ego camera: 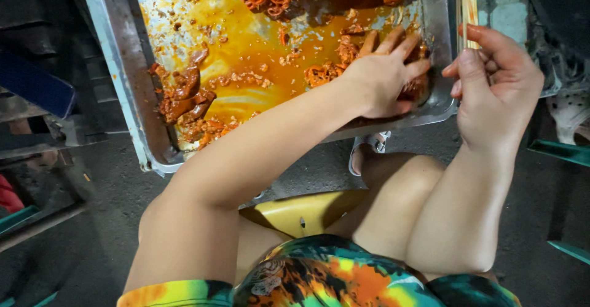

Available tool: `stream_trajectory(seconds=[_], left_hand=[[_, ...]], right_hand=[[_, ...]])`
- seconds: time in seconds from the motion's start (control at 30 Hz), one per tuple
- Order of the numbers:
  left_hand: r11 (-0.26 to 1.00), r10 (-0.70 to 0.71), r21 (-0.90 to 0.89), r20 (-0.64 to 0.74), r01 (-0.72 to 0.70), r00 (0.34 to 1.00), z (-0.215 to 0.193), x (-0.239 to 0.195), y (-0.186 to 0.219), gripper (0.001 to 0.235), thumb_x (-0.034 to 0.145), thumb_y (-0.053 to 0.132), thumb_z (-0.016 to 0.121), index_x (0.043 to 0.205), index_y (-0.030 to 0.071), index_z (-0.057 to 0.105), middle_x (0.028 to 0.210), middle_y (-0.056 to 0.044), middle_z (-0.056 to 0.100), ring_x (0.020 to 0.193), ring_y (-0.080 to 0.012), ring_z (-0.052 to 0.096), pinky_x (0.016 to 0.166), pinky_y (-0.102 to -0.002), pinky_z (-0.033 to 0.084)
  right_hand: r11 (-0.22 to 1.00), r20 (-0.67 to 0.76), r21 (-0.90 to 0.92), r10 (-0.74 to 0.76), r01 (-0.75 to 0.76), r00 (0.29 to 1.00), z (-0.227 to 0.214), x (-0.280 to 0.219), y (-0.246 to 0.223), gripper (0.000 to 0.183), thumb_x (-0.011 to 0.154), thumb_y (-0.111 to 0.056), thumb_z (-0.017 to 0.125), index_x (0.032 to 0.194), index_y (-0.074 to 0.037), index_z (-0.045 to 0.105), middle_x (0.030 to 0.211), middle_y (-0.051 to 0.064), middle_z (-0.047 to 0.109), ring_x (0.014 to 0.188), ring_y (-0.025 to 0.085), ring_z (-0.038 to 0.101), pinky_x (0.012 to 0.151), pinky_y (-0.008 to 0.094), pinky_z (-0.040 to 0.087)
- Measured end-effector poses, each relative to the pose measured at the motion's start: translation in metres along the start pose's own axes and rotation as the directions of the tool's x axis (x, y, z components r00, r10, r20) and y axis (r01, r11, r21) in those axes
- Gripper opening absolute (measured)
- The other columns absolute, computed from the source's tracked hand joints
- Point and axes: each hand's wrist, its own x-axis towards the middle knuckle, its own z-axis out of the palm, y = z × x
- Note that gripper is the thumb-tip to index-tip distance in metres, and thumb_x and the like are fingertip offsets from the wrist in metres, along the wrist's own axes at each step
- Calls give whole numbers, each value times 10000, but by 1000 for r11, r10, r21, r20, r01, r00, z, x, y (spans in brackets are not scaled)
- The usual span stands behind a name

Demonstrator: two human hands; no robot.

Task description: The person threads pieces of marinated meat onto a wooden skewer by hand, using a pair of shears at one point to cut a piece of the meat before continuing to skewer.

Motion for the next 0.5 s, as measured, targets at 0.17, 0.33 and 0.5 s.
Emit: stream_trajectory(seconds=[0.17, 0.33, 0.5], left_hand=[[996, 85, 7, 61, -86, 994, 14, -19, -12, 447, 871, 305, 663, 1309, 240, 599, 1480, -139, 448, 1409, -348, 405, 1122, -519, 386], [998, 60, 28, -168, -56, 984, 16, -77, -55, 296, 893, 210, 587, 1164, 143, 684, 1325, -239, 566, 1207, -405, 563, 956, -500, 496], [959, -282, -36, -135, 280, 950, -22, -149, -88, 406, 772, 49, 632, 1175, 74, 671, 1130, -222, 645, 1036, -429, 655, 865, -518, 547]], right_hand=[[998, 4, 14, 53, -53, 999, 6, 0, -5, 230, 1074, 32, 643, 1303, 35, 664, 939, 58, 673, 774, 91, 628, 658, 199, 467], [1000, 85, 15, -25, 24, 996, 9, -4, 0, 193, 1143, 50, 648, 1335, 57, 659, 975, 71, 681, 784, 93, 640, 665, 194, 472], [999, 155, 28, -43, 39, 987, 12, -8, 14, 182, 1166, 56, 651, 1347, 64, 653, 983, 80, 681, 774, 90, 624, 678, 195, 474]])
